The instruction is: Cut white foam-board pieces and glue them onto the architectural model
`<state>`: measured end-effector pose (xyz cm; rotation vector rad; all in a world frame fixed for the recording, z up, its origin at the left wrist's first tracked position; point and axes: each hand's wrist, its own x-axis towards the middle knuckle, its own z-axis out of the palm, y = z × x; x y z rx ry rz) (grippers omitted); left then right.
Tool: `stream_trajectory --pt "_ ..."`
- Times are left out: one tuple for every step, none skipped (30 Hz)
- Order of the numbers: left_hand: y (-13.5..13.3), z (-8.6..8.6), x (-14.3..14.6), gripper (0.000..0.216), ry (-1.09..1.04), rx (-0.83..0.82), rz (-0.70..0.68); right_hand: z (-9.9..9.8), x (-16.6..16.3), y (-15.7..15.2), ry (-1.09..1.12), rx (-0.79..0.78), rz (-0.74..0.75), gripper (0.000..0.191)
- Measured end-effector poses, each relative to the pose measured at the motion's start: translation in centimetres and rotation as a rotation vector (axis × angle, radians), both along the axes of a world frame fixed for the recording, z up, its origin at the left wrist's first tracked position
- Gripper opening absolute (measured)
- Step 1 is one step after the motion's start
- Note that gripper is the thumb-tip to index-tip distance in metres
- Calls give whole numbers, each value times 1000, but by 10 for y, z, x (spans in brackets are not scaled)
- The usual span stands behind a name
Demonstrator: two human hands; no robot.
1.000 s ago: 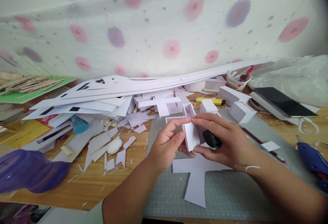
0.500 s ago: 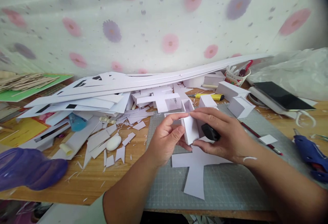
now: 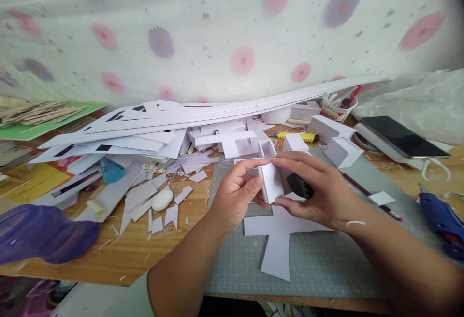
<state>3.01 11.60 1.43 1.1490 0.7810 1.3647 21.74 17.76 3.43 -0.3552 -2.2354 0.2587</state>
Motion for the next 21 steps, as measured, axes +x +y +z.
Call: stream_trajectory --pt "0 0 0 29 1 5 1 0 0 0 2 0 -6 59" --pt "0 0 0 29 3 11 1 0 0 -1 3 0 -14 59" --pt "0 -1 0 29 8 15 3 0 -1 -1 0 3 -24 58" --pt "0 -1 -1 30 15 17 6 0 -1 -1 -3 7 -34 58" --pt "0 -1 -1 30 24 16 9 -1 -1 -2 -8 13 -43 58" --pt "0 -1 -1 31 30 11 11 -1 -1 -2 -14 19 -50 59" --pt "0 -1 0 33 30 3 12 -1 -1 -2 -19 25 -56 60" --pt "0 0 0 34 22 -5 11 -2 -1 -2 -20 31 -60 61" --pt "0 0 1 33 6 -14 10 -2 -1 -2 -21 35 -66 62" --pt "0 0 1 32 -12 -22 10 -2 -1 -3 -26 37 -76 62" --pt "0 0 2 30 -27 -30 10 -2 -1 -3 -32 40 -88 63" --pt "0 0 2 28 -38 -36 13 -3 -1 -3 -38 42 -99 63" --pt "0 1 3 28 -43 -41 17 -3 -1 -3 -44 44 -108 63" --pt "0 1 3 28 -43 -43 22 -3 -1 -3 -50 46 -115 62" --pt "0 1 3 28 -41 -44 25 -4 -1 -4 -52 50 -118 62" --pt "1 1 2 28 -37 -42 27 -4 -1 -4 -53 54 -119 62" --pt "1 0 2 28 -36 -37 29 -4 -1 -4 -55 57 -119 62" --pt "2 0 2 28 -36 -32 29 -4 -1 -3 -58 59 -121 61" --pt "2 0 2 29 -37 -28 27 -4 -1 -3 -62 60 -122 61" --pt "2 0 2 29 -39 -26 27 -4 -1 -4 -66 61 -124 60" --pt "1 0 2 29 -42 -26 28 -4 -1 -4 -68 61 -126 60"
